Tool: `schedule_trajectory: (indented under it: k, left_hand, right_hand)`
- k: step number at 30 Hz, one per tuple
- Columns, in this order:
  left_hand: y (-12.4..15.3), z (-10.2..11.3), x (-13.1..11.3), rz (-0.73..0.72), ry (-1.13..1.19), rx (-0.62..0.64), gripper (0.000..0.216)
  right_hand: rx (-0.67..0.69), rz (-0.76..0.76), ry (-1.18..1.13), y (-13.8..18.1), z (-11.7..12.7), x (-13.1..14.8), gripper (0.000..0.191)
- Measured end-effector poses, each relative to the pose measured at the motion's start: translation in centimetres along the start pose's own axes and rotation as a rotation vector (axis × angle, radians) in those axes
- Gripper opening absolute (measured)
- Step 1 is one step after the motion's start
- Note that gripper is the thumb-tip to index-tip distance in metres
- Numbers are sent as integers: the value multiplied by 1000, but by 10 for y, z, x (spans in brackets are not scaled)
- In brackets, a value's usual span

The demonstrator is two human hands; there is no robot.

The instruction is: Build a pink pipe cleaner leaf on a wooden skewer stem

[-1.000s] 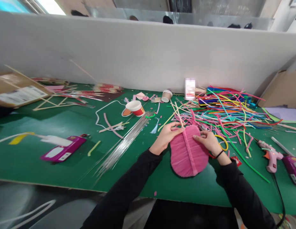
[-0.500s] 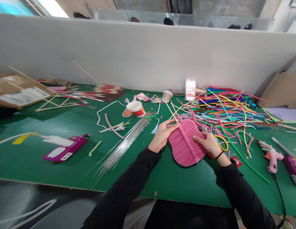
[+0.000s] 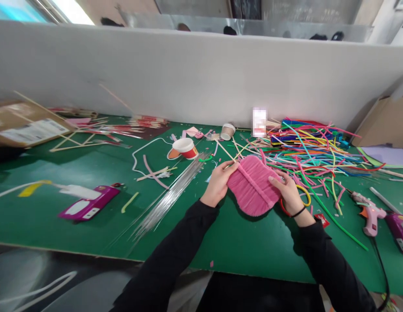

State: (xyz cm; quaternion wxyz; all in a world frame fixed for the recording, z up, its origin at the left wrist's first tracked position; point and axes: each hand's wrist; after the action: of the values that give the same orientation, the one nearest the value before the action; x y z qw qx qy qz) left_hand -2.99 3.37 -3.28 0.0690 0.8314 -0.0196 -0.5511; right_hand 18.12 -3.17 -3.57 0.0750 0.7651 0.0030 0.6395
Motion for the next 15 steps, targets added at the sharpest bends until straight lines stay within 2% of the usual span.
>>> schedule_trajectory:
  k: [2, 4, 7, 8, 10, 13, 15]
  left_hand:
    - [0, -2, -1, 7, 59, 18, 40]
    - [1, -5, 0, 52, 110, 59, 39]
    - [7, -10, 5, 212, 133, 156, 47]
    - [10, -11, 7, 263, 112, 203, 49]
    - [16, -13, 9, 273, 36, 300, 50]
    - [22, -12, 9, 120, -87, 377, 56]
    - [23, -10, 6, 95, -146, 411, 57]
  right_hand:
    - [5, -48, -172, -2, -1, -1, 43]
    - [-54, -9, -265, -3, -2, -4, 42]
    - [-211, 59, -343, -6, -1, -9, 40]
    - [-225, 56, -339, -7, 1, -9, 40]
    - [-150, 10, -259, -9, 8, -8, 43]
    - [56, -42, -36, -9, 20, 3, 58]
    - [194, -49, 72, -6, 27, 12, 63]
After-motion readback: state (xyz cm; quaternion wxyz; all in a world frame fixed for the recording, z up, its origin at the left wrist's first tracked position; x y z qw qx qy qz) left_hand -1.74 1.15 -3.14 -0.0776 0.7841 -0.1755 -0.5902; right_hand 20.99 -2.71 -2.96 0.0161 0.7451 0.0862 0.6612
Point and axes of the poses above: each hand's wrist, its own y-axis away from the middle knuckle, its own z-axis out of the back of the hand, x = y × z, and after that the axes turned 1 degree about y, right-handed
